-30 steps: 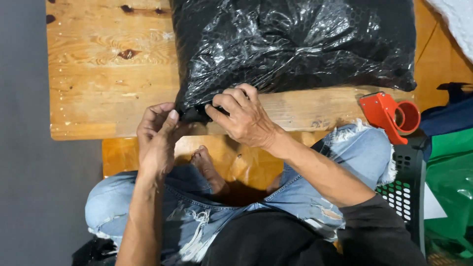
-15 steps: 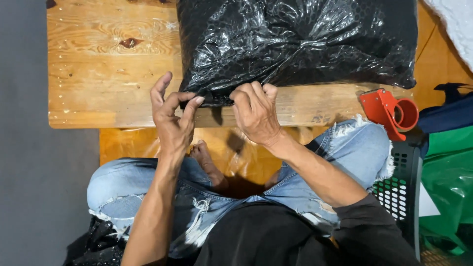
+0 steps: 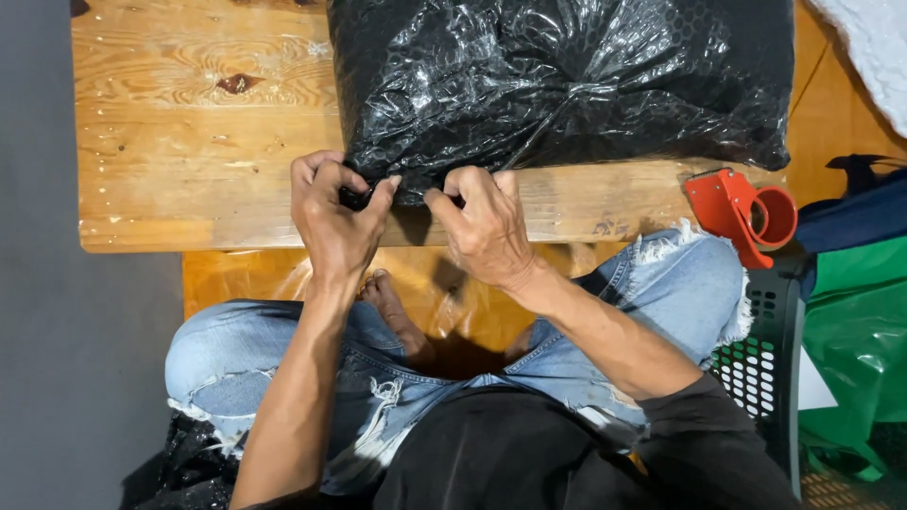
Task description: Sealing a black bubble wrap package using a tape dispenser and a small utility cutter.
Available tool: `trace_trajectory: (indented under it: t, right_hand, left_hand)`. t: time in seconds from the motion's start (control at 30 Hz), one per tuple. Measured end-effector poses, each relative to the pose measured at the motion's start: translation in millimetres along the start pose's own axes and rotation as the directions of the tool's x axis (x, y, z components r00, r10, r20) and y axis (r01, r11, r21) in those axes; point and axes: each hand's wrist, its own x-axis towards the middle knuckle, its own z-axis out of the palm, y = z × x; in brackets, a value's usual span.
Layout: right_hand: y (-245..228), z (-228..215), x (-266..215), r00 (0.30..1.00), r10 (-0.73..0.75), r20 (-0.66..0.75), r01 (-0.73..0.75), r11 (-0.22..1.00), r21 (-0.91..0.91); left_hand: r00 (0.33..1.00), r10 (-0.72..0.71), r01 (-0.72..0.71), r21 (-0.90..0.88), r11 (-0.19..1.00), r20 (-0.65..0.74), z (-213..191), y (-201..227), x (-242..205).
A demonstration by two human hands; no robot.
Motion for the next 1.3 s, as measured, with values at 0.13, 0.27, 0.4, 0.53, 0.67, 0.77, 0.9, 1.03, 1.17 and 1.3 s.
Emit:
trace_trajectory:
  t: [0.13, 0.27, 0.4, 0.53, 0.67, 0.77, 0.9, 1.03, 1.17, 1.3]
  right_hand:
    - [-3, -3, 4, 0.998, 0.006, 0.058, -0.007, 1.000, 0.015]
    - [-6, -11, 10, 0.994, 0.010, 0.110, -0.022, 0.994, 0.109]
    - [-3, -11, 8, 0.990, -0.020, 0.138, 0.004, 0.994, 0.110]
    - [-6, -6, 8, 0.989, -0.073, 0.131, 0.066, 0.996, 0.057]
    - [-13, -9, 15, 0.985, -0.084, 0.154, 0.085, 0.996, -0.004]
    - [-12, -2, 7, 0.980, -0.074, 0.186, 0.082, 0.996, -0.033]
    - [-12, -2, 6, 0.972, -0.067, 0.225, 0.078, 0.996, -0.040]
    - [-12, 1, 0, 0.967, -0.057, 0.249, 0.064, 0.998, -0.023]
    - [-11, 3, 0, 0.973, -0.034, 0.227, 0.023, 0.998, 0.054]
    - [-3, 8, 0, 0.984, -0.055, 0.172, 0.040, 0.995, 0.089]
  left_hand:
    - [1.000, -0.023, 0.024, 0.031, 0.999, -0.015, 6, -7, 1]
    - [0.994, -0.110, 0.110, 0.055, 0.992, -0.005, 6, 1, 5]
    - [0.974, -0.217, 0.207, 0.118, 0.971, 0.072, 3, 19, 11]
    - [0.947, -0.294, 0.279, 0.126, 0.952, 0.127, 0, 16, 15]
    - [0.926, -0.339, 0.324, 0.112, 0.940, 0.166, 1, 14, 16]
    - [0.906, -0.390, 0.385, 0.064, 0.921, 0.165, 2, 4, 13]
    - [0.734, -0.605, 0.669, -0.176, 0.722, 0.308, -2, 17, -5]
    - [0.689, -0.656, 0.725, -0.280, 0.629, 0.309, 10, 7, -6]
    - [0.678, -0.697, 0.730, -0.324, 0.602, 0.233, 23, -13, -6]
    - [0.651, -0.732, 0.742, -0.372, 0.558, 0.201, 32, -33, -6]
